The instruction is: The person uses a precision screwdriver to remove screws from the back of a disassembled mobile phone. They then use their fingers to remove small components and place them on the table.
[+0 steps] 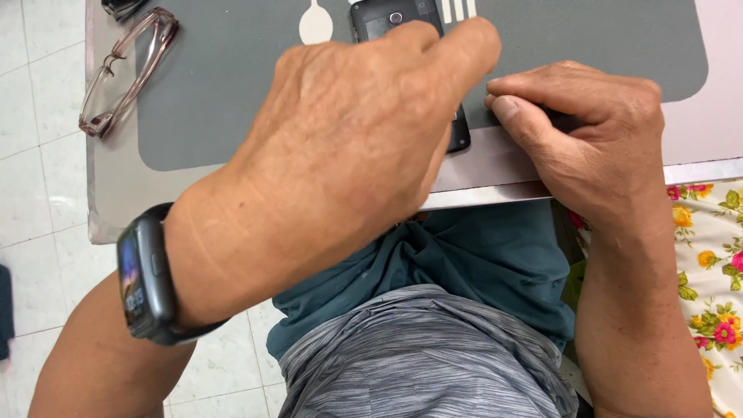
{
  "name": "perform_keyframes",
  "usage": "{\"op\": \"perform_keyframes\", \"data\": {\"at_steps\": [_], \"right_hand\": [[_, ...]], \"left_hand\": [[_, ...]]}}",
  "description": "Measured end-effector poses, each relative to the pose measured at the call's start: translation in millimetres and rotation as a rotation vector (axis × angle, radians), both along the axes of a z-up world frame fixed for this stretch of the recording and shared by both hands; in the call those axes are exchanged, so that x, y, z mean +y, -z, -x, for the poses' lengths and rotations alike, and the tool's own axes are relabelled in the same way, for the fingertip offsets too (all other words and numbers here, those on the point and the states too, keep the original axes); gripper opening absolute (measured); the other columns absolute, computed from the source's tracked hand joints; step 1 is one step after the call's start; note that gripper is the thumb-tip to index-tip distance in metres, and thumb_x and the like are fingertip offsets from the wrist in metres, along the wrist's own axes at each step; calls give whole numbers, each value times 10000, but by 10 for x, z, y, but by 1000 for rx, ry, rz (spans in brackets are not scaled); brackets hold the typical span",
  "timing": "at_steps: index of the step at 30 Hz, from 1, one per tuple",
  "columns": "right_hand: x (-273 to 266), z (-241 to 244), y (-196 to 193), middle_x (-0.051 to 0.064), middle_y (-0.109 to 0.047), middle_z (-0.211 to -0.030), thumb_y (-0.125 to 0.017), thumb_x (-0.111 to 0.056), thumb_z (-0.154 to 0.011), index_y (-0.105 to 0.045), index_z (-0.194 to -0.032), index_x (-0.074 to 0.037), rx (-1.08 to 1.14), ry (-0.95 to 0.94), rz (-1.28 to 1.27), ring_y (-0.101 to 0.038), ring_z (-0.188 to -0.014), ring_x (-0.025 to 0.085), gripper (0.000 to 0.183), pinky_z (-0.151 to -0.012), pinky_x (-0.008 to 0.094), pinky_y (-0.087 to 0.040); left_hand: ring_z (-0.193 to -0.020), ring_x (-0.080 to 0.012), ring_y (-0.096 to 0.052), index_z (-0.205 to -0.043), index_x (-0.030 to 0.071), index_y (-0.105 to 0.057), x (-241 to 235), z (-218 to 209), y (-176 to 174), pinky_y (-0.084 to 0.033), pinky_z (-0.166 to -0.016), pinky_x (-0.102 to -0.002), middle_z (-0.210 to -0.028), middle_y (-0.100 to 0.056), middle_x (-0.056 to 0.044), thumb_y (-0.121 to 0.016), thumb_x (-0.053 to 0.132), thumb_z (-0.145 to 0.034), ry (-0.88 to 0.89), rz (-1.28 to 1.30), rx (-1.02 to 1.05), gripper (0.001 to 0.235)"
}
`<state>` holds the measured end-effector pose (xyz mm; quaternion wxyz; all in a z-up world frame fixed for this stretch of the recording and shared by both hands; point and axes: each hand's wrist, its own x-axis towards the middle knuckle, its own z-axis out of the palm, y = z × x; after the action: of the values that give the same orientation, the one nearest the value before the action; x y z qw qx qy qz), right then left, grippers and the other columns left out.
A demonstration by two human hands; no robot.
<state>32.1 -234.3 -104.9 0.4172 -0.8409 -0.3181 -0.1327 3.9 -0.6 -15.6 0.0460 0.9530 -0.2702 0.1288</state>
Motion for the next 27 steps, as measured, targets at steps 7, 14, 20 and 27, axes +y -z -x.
{"op": "perform_keyframes", "data": {"at_steps": [7,14,20,27], "right_hand": [[22,-16,-5,147,-801,-1057,-736,20,-1126,-813,-1111,40,42,54,2,-697,-913,201,81,-816,346,-499],[58,-20,-16,174,-815,-1127,-691,74,-1075,-811,-1131,58,46,14,-41,-754,-989,244,133,-903,363,-561],[74,-25,-23,181,-819,-1102,-714,58,-1064,-822,-1121,53,49,36,-39,-770,-982,250,122,-901,358,-572],[72,-26,-5,171,-821,-1102,-723,41,-1053,-826,-1114,35,69,57,-40,-771,-982,236,121,-890,338,-573]], "left_hand": [[-498,-239,-642,-1126,195,-559,-101,110,77,-413,-348,-417,-825,-595,7,-640,71,-920,38,-41,-153,253],[-508,-202,-509,-1218,184,-657,-217,97,401,-412,-441,-406,-635,-439,38,-715,56,-1045,-135,132,-423,223],[-876,-237,-717,-1488,130,-537,-192,258,534,-624,-774,-386,-1110,-773,-35,-675,-30,-1102,-80,461,-244,440],[-549,-153,-387,-1372,128,-708,-128,243,633,-375,-552,-336,-710,-482,63,-850,272,-1152,-199,240,-480,299]]}}
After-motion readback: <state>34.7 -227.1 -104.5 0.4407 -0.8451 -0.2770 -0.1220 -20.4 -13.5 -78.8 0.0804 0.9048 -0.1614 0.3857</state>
